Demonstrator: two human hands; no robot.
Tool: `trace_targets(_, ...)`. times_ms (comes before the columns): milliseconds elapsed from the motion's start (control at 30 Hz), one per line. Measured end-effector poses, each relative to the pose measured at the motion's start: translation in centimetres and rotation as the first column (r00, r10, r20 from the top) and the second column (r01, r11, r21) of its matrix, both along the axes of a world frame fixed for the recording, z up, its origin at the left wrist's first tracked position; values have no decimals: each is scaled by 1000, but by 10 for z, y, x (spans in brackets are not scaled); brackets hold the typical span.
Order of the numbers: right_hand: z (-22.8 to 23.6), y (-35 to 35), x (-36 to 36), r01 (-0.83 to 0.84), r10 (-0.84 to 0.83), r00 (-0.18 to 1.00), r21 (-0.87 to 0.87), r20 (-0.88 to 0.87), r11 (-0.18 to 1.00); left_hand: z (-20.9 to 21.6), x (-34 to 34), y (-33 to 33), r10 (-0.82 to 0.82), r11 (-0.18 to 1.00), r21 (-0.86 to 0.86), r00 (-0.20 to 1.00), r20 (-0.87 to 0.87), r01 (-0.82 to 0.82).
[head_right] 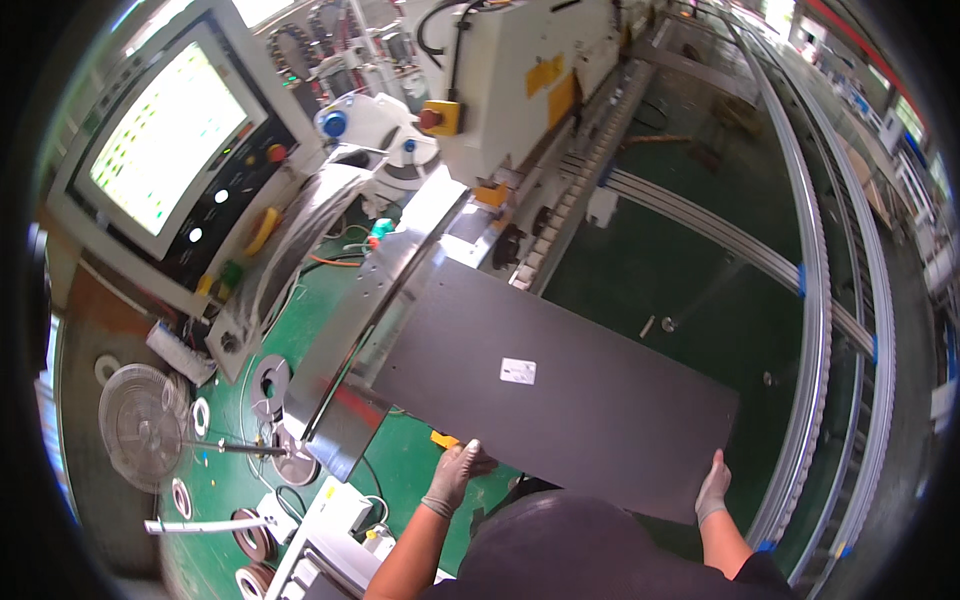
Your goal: The person picks up large grey panels from a stack one at a time and feeds them individually into an edge-banding machine, repeating this process for multiple panels.
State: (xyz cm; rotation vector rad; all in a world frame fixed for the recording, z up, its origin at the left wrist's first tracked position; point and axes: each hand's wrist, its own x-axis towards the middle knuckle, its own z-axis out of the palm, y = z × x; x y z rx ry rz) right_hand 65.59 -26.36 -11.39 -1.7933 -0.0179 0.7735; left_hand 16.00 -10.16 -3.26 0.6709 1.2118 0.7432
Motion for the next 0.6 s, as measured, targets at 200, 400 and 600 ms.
trace_targets(200,50,37,-19,-18,20,980,10,-199,1000,24,-11,41,310,883,455,873,-377,-116)
trace_targets(400,94,88,-36,-18,6,964,-43,-265,999,-20,-50,90,442,832,540,740,-508,-126)
trace_targets(600,96,109,-17,-23,9,966,-52,-258,998,1,-19,143,315,937,215,930,-188,-274)
